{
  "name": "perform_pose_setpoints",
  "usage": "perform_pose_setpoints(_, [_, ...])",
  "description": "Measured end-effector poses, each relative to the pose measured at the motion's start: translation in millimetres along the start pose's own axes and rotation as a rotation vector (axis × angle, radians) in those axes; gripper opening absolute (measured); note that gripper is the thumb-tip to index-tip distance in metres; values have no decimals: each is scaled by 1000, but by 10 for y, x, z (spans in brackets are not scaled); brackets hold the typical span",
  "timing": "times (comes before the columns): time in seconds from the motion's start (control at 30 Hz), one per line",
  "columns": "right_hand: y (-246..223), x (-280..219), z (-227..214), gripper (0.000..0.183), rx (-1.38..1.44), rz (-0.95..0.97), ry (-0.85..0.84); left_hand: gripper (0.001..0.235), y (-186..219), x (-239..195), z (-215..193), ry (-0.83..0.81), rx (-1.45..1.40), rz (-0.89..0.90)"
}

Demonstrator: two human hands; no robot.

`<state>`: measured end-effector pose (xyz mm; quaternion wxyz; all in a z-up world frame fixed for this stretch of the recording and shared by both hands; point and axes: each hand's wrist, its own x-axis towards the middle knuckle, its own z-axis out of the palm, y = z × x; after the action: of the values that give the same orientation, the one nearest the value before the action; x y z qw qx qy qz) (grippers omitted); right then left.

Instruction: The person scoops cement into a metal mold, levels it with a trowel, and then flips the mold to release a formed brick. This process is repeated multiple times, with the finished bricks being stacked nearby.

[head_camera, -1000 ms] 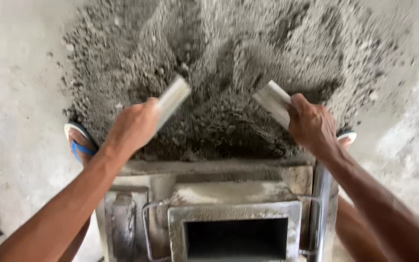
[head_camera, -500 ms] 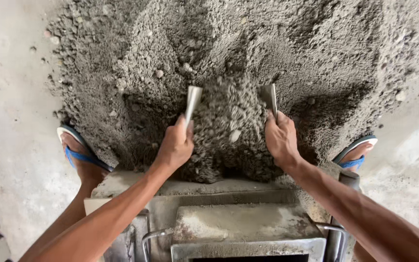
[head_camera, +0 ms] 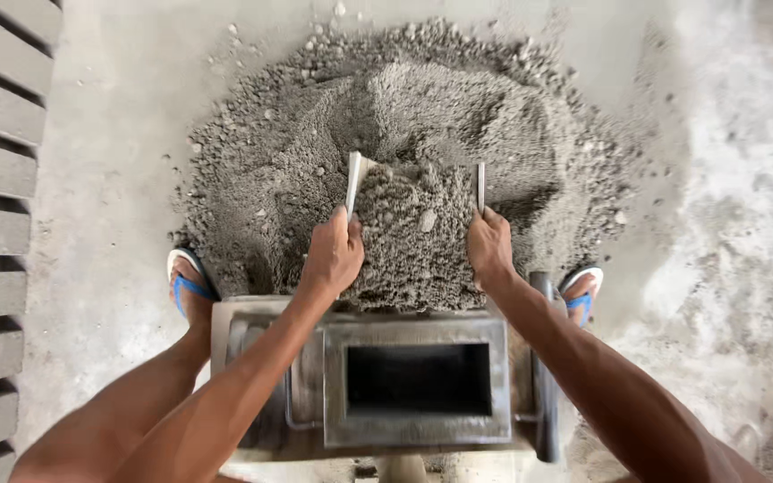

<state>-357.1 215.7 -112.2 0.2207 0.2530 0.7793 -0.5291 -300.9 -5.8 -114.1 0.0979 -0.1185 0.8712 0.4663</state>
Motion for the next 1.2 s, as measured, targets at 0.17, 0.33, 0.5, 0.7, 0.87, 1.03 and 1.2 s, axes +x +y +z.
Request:
perform_pose_setpoints(0.17, [-425, -976, -293, 46, 90, -228, 81, 41, 306, -393, -158, 167, 76, 244])
perform_pose_setpoints(0.33, [123, -690, -320, 32, -31, -423, 240, 31, 606, -976, -240, 283, 133, 391])
perform_pose_setpoints(0.5, [309, -1113, -338, 31, -56, -667, 421, 32, 358, -1136, -43, 336, 162, 468])
perform_pose_setpoints(0.7, [310, -1401, -344, 37, 12, -882, 536, 29, 327, -1129, -22, 317, 181, 562])
perform_pose_setpoints(0.87, [-19, -1972, -668, 29, -499, -884, 458, 25, 734, -1179, -385, 199, 263, 522])
perform_pose_setpoints(1.03, [246, -2061, -764, 19, -924, -1185, 498, 28, 481, -739, -213, -123, 494, 568])
perform_pose_setpoints(1.2, [575, -2214, -1242, 27, -994, -1482, -219, 31, 629, -1371, -425, -448, 798, 612])
